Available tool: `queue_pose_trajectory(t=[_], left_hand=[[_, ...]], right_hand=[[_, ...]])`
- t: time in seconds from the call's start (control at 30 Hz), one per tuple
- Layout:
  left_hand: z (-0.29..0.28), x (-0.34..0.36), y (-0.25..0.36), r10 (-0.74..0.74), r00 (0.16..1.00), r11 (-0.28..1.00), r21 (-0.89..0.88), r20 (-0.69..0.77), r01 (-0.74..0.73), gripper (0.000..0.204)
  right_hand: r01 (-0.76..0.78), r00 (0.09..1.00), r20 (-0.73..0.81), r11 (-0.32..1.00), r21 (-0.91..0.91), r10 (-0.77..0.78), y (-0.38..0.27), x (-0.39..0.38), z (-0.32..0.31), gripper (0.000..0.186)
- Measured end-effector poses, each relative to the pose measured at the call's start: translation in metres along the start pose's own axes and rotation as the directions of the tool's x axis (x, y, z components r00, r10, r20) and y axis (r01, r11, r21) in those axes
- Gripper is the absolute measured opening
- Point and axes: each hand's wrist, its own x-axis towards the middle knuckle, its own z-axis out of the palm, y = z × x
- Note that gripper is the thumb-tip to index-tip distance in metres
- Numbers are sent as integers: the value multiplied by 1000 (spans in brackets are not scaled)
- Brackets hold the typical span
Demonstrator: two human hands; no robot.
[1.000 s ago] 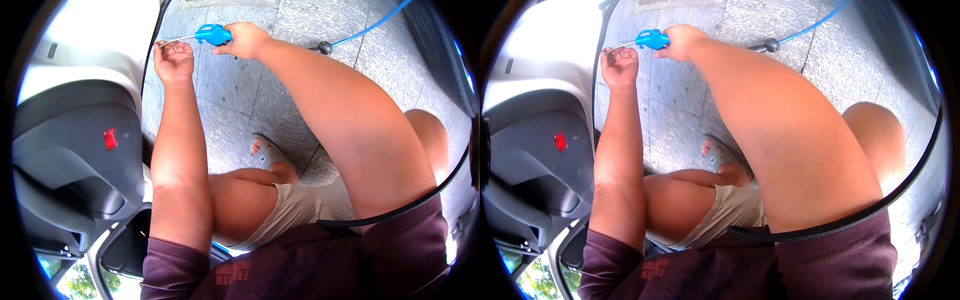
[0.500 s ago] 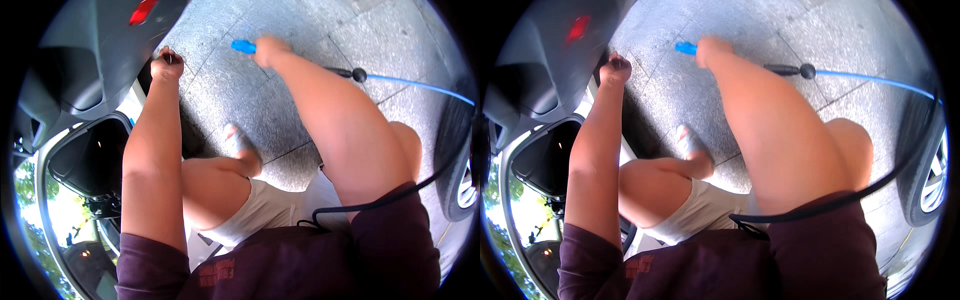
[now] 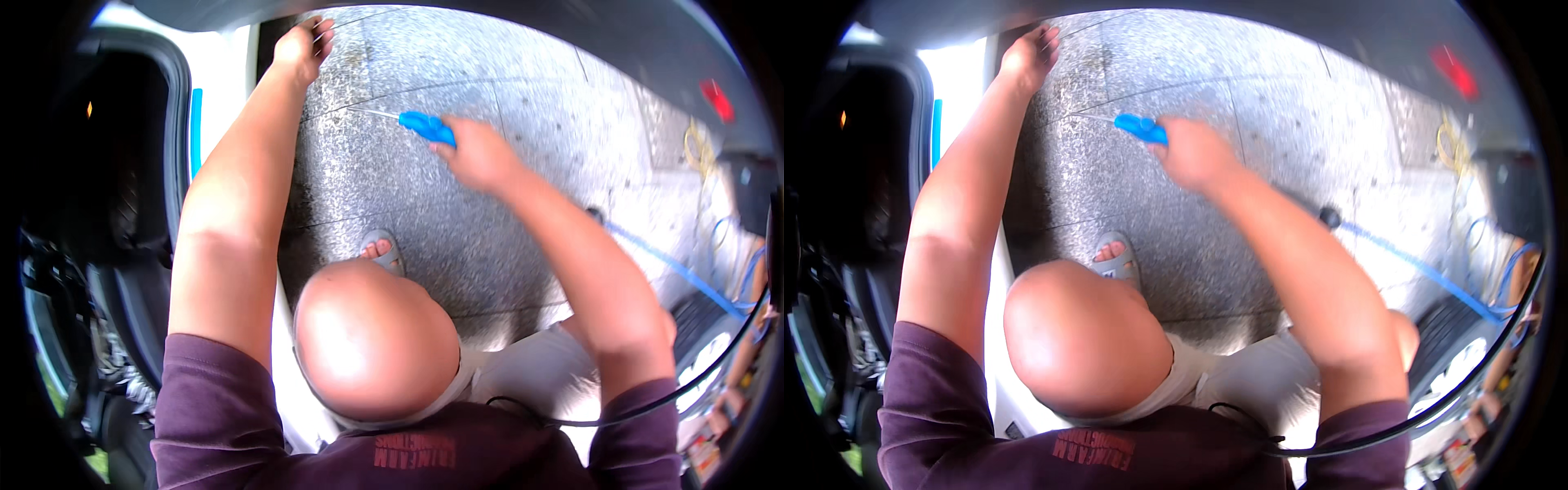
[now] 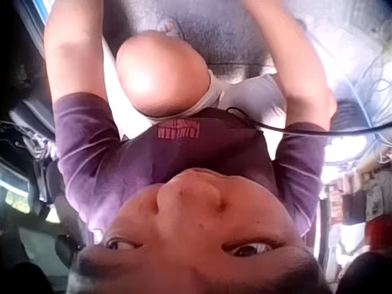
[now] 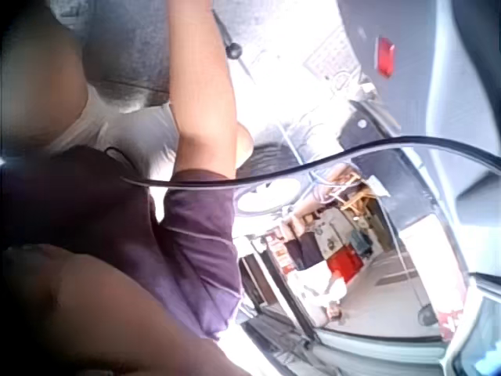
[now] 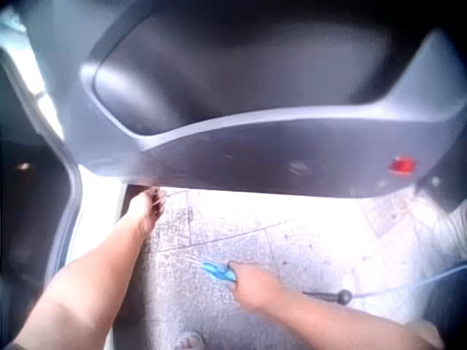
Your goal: The person uses an air hose to spray the interior trim of a car door, then coils the hose. They pick up a car tire and carry it to a tire changing machine, where they place it on the stand and manipulate the wheel rim.
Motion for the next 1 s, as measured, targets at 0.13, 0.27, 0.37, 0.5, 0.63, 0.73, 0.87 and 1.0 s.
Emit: queue_pose_trajectory(t=[0.13, 0.27, 0.37, 0.5, 0.63, 0.73, 0.87, 1.0], left_hand=[[-49, 80, -31, 66, 997, 956, -287, 31, -54, 43], [0, 86, -40, 125, 986, 867, -495, 106, -57, 39], [-3, 104, -43, 147, 989, 731, -675, 15, -98, 41], [14, 113, -17, 158, 971, 558, -796, -177, -236, 30], [31, 93, 0, 118, 957, 435, -852, -265, -290, 24], [41, 80, -5, 164, 948, 488, -813, -273, -318, 35], [39, 62, -8, 210, 895, 576, -690, -393, -438, 35], [32, 51, 0, 181, 926, 621, -691, -332, -369, 33]], right_hand=[[-138, 990, 44, 980, 140, 133, -52, 21, 36, 26], [-308, 948, 68, 851, 426, 310, -68, 51, 39, 22], [-302, 947, 48, 830, 470, 317, -125, 82, 36, 20], [-191, 979, -36, 959, 208, 203, -136, 112, 22, 22], [-154, 984, -90, 988, 29, 156, -122, 131, 8, 21], [-274, 959, -52, 957, 99, 280, -132, 131, 5, 20], [-317, 943, -61, 940, 129, 326, -139, 121, 10, 20], [-338, 932, -77, 924, 177, 355, -140, 124, 13, 19]])
